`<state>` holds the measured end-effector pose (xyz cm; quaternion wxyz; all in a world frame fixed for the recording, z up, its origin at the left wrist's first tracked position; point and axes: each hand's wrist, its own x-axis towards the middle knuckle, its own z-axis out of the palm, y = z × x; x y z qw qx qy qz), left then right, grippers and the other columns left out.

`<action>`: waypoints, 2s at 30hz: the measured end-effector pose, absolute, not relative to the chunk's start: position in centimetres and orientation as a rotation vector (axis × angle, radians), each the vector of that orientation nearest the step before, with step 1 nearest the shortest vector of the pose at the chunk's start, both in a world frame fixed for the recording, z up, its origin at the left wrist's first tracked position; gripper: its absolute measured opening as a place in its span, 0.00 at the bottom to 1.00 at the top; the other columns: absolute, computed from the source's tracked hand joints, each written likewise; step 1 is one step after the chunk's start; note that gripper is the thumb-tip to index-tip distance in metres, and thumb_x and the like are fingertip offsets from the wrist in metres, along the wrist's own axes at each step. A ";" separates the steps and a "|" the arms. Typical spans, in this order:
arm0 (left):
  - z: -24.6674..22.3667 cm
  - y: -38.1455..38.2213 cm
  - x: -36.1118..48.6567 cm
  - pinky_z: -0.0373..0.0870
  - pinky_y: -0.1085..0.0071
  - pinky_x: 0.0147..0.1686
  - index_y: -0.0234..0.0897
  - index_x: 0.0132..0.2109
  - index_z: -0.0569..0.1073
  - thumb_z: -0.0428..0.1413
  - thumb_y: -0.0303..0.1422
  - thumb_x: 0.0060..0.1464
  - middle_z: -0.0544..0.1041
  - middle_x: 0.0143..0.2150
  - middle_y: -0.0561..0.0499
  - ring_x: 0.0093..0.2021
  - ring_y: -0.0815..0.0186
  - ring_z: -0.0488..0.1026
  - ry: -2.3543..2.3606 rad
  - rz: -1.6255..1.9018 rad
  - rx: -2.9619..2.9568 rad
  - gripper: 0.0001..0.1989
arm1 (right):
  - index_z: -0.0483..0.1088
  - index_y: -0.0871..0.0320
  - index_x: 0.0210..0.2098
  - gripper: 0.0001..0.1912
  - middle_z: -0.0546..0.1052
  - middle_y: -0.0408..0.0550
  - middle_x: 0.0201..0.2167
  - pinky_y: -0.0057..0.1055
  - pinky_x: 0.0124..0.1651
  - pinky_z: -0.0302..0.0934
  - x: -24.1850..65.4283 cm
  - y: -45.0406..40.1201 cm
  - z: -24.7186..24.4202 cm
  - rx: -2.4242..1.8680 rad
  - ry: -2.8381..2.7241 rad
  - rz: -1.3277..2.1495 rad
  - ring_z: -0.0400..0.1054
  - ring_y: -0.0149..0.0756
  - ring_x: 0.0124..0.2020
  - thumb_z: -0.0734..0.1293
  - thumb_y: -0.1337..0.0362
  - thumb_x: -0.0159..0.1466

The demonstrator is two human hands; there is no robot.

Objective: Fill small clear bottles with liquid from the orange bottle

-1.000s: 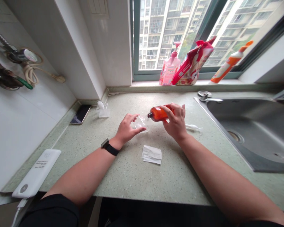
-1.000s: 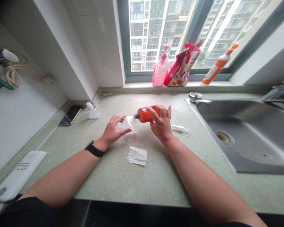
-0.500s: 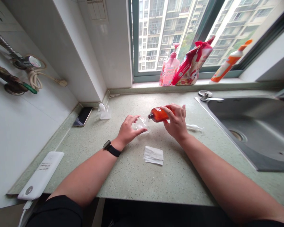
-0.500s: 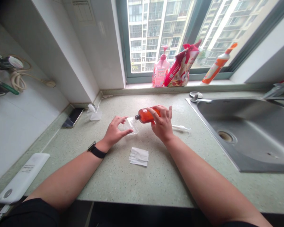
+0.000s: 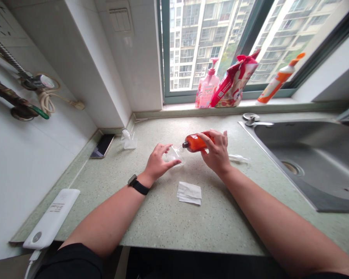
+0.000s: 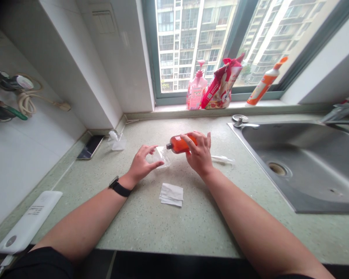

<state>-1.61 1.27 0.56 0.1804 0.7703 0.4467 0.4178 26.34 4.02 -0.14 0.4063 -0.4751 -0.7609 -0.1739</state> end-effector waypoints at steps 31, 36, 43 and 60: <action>0.5 1.2 -1.6 0.78 0.57 0.54 0.40 0.64 0.76 0.70 0.54 0.55 0.77 0.49 0.46 0.48 0.57 0.77 1.248 1.197 2.183 0.36 | 0.64 0.40 0.69 0.39 0.71 0.51 0.60 0.72 0.78 0.42 26.2 4.0 -0.1 -1.180 -1.907 -0.446 0.64 0.55 0.67 0.67 0.76 0.62; 0.6 1.2 -1.6 0.78 0.58 0.54 0.40 0.64 0.76 0.71 0.54 0.56 0.77 0.50 0.45 0.48 0.57 0.77 1.250 1.206 2.192 0.36 | 0.63 0.40 0.71 0.41 0.71 0.51 0.61 0.73 0.77 0.41 26.4 4.1 -0.2 -1.180 -1.920 -0.457 0.64 0.56 0.67 0.68 0.75 0.62; 0.6 1.1 -1.6 0.78 0.58 0.54 0.40 0.64 0.76 0.71 0.54 0.56 0.77 0.51 0.45 0.48 0.57 0.78 1.263 1.189 2.201 0.36 | 0.61 0.39 0.72 0.44 0.70 0.51 0.61 0.71 0.78 0.41 26.4 4.2 -0.3 -1.168 -1.919 -0.463 0.63 0.56 0.67 0.68 0.76 0.61; 0.6 1.2 -1.6 0.78 0.57 0.53 0.40 0.65 0.76 0.70 0.54 0.56 0.77 0.50 0.45 0.48 0.57 0.77 1.250 1.189 2.193 0.37 | 0.61 0.38 0.72 0.43 0.70 0.50 0.61 0.71 0.78 0.42 26.3 4.1 -0.2 -1.169 -1.911 -0.468 0.64 0.55 0.67 0.68 0.76 0.61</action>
